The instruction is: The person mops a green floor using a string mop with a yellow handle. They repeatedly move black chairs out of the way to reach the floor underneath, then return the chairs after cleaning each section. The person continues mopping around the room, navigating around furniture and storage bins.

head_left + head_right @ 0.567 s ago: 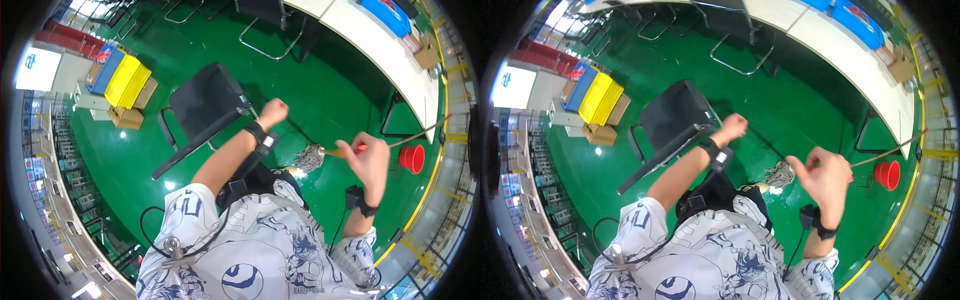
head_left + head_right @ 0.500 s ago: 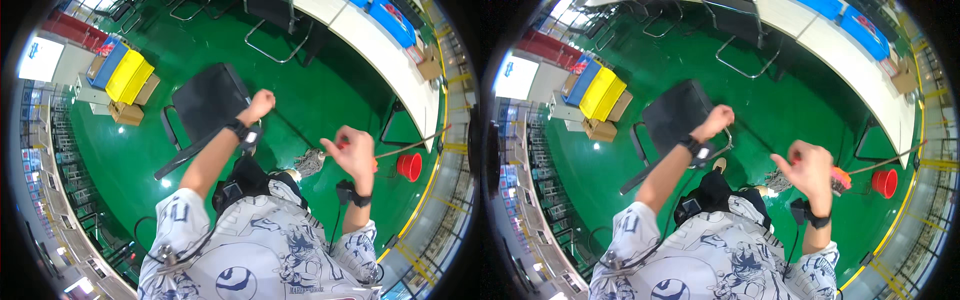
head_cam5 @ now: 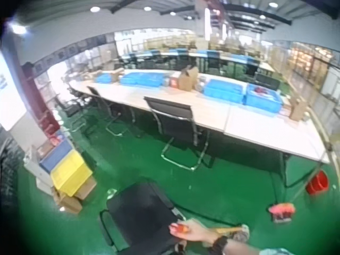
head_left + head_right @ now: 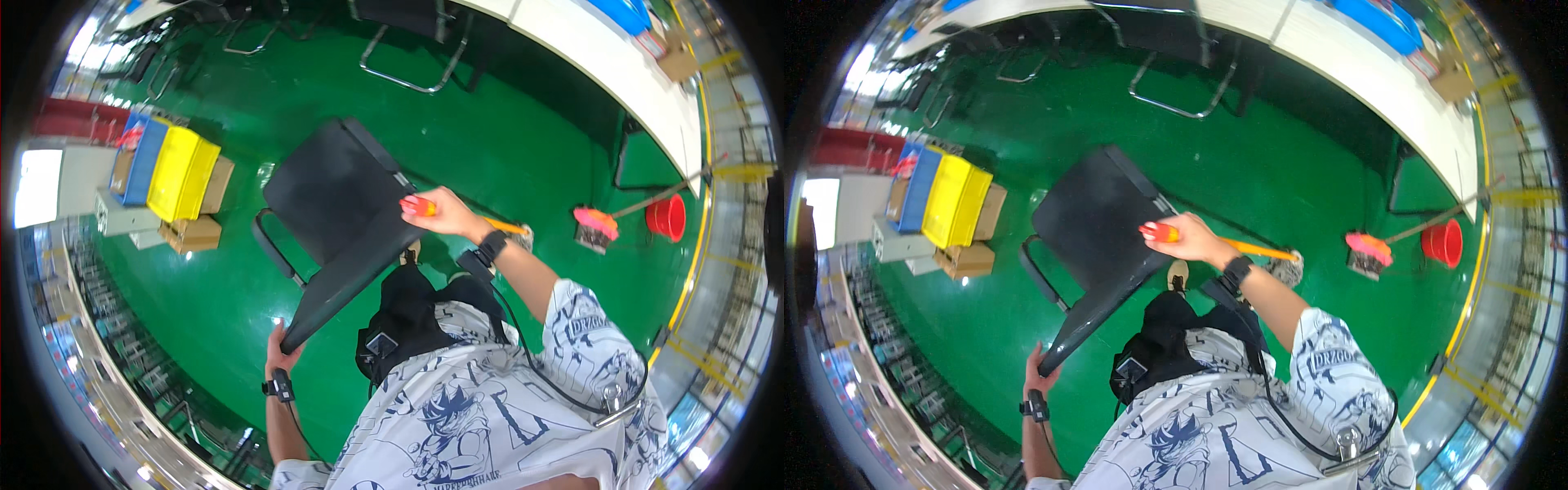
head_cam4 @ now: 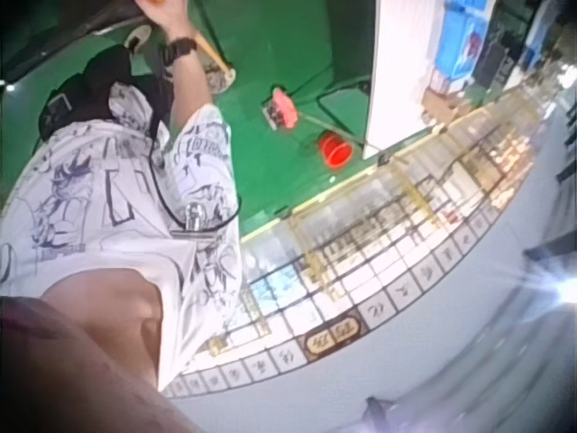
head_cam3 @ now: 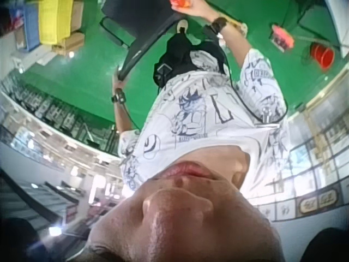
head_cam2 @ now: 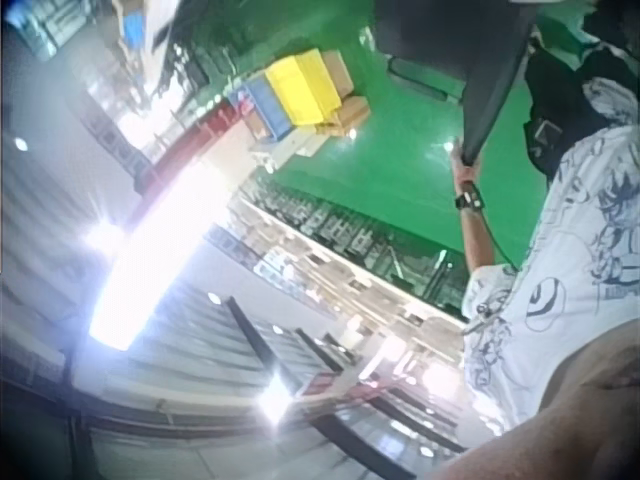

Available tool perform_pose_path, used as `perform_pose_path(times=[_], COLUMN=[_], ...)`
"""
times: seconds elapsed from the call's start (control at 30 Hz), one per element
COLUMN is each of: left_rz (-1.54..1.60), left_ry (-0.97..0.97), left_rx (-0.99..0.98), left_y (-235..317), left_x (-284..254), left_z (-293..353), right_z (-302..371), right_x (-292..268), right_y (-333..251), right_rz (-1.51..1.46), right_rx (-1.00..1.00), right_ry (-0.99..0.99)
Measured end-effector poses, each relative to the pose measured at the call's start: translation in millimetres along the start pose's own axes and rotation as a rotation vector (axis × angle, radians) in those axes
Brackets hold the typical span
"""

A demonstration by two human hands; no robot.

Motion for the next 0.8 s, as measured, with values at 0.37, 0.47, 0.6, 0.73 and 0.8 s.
perform_pose_path(times=[0.37,0.47,0.6,0.73,0.8], left_rz=[-0.18,-0.007,-0.425,-0.775,-0.941], left_ry=[0.094,-0.03,-0.019,-0.168,-0.168], left_rx=[0.543,0.392,0.461,1.019,1.213], left_y=[54.3,99.0,188.0,253.4,268.8], left_x=[14.9,19.7,45.2,106.5,131.6], left_z=[-11.0,-38.7,-68.3,-60.1,-50.0], right_z=[15.5,23.5,37.7,61.7,72.2], right_x=[-27.6,-43.3,-65.9,-81.0,-82.5], right_y=[-8.1,-16.1,-13.9,-1.3,0.3], right_rz=[0.175,0.215,0.243,0.076,0.1], right_rx=[-0.056,-0.009,0.089,0.128,0.091], right_ry=[0.242,0.261,0.279,0.33,0.296])
Point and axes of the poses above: each hand's wrist, its own z-axis away from the middle knuckle, its own x-axis out of the palm, y = z × x, the point moved 5 cm from there along -z, towards the middle knuckle, and after that the axes turned 7 degrees about -z, right-handed, at the moved point
